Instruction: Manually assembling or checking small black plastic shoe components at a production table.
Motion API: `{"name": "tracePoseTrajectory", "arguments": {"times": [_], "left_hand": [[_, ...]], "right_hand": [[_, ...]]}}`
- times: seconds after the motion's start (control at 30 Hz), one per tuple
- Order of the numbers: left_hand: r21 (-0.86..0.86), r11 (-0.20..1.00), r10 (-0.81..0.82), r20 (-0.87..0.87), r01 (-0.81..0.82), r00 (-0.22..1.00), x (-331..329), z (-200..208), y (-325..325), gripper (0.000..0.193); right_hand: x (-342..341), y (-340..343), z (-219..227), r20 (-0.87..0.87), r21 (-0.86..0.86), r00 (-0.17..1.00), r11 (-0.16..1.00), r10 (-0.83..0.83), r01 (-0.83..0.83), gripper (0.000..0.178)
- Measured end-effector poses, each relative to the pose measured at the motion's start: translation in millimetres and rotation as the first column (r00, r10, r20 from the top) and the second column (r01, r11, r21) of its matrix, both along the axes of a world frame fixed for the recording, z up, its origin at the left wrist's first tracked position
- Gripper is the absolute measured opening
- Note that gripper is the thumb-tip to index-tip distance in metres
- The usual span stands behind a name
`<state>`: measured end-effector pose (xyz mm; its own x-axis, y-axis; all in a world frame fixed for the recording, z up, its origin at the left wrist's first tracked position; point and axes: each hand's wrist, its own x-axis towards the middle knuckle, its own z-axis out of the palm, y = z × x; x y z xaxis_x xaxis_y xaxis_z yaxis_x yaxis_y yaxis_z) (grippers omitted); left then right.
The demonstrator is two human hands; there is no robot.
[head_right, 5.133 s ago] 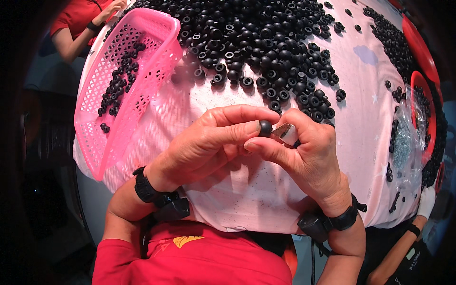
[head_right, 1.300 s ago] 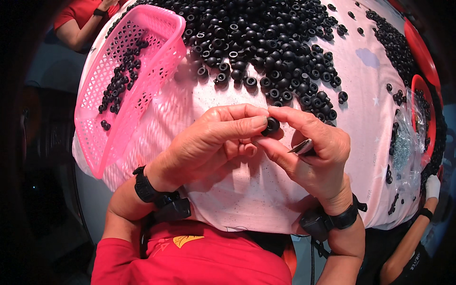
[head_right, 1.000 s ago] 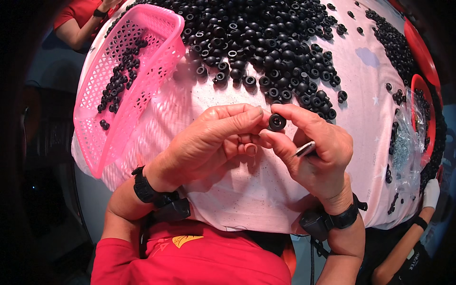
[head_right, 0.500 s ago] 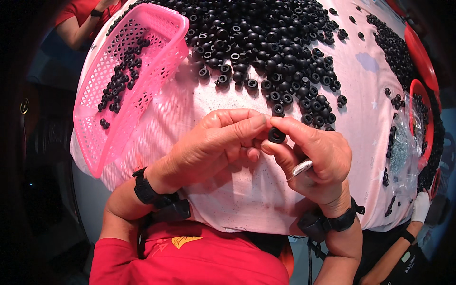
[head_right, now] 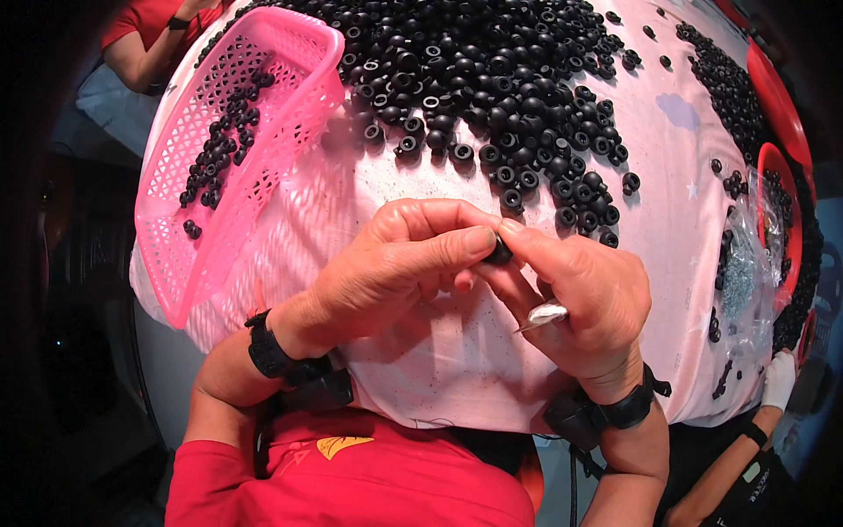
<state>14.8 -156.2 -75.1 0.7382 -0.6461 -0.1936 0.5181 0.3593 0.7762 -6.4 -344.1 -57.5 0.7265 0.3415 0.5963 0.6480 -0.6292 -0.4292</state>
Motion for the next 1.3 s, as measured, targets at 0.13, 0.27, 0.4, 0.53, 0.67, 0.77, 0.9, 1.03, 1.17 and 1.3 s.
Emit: {"name": "tracePoseTrajectory", "arguments": {"times": [0.13,0.27,0.4,0.53,0.67,0.77,0.9,1.03,1.17,1.3], "left_hand": [[-0.066,0.997,0.035,-0.119,-0.043,0.992,-3.5,-3.6,-3.1,0.027],[-0.089,0.995,0.037,-0.029,-0.040,0.999,1.2,-5.7,-0.5,0.029],[-0.103,0.995,0.015,0.004,-0.015,1.000,2.5,-3.3,3.3,0.027],[-0.072,0.997,0.018,-0.003,-0.018,1.000,2.3,-0.5,2.8,0.025],[-0.043,0.999,0.003,0.030,-0.002,1.000,3.2,0.5,2.9,0.023],[-0.065,0.998,0.014,0.050,-0.011,0.999,3.2,0.0,1.5,0.023],[-0.047,0.998,0.036,0.065,-0.033,0.997,1.7,0.7,0.4,0.025],[-0.072,0.997,0.046,0.067,-0.042,0.997,1.3,-1.3,-0.9,0.026],[-0.068,0.997,0.039,0.052,-0.035,0.998,0.3,5.3,1.3,0.026],[-0.019,0.997,0.075,0.093,-0.074,0.993,-0.3,4.0,0.8,0.027]], "right_hand": [[-0.5,-6.4,3.2,0.085,-0.062,0.996,0.998,0.028,-0.022,0.035],[-1.2,-1.5,0.7,0.048,0.072,0.997,0.996,0.054,-0.057,0.033],[-3.2,-0.1,0.6,-0.112,0.205,0.993,0.979,0.032,-0.009,0.034],[-2.3,-3.8,-1.8,-0.128,0.206,0.991,0.978,0.035,-0.008,0.037],[2.5,-0.5,1.2,-0.143,0.234,0.989,0.972,0.032,0.002,0.040],[9.9,-4.9,-4.0,0.069,0.155,0.984,0.973,0.164,-0.173,0.044],[4.2,-12.4,-0.2,0.081,0.035,0.987,0.989,0.142,-0.145,0.040],[5.1,-15.4,-2.8,0.087,0.024,0.981,0.984,0.174,-0.176,0.037],[1.7,-8.5,2.0,0.022,0.062,0.987,0.986,0.157,-0.158,0.035],[0.0,-2.4,2.2,-0.050,0.234,0.995,0.970,0.088,-0.074,0.037]]}}
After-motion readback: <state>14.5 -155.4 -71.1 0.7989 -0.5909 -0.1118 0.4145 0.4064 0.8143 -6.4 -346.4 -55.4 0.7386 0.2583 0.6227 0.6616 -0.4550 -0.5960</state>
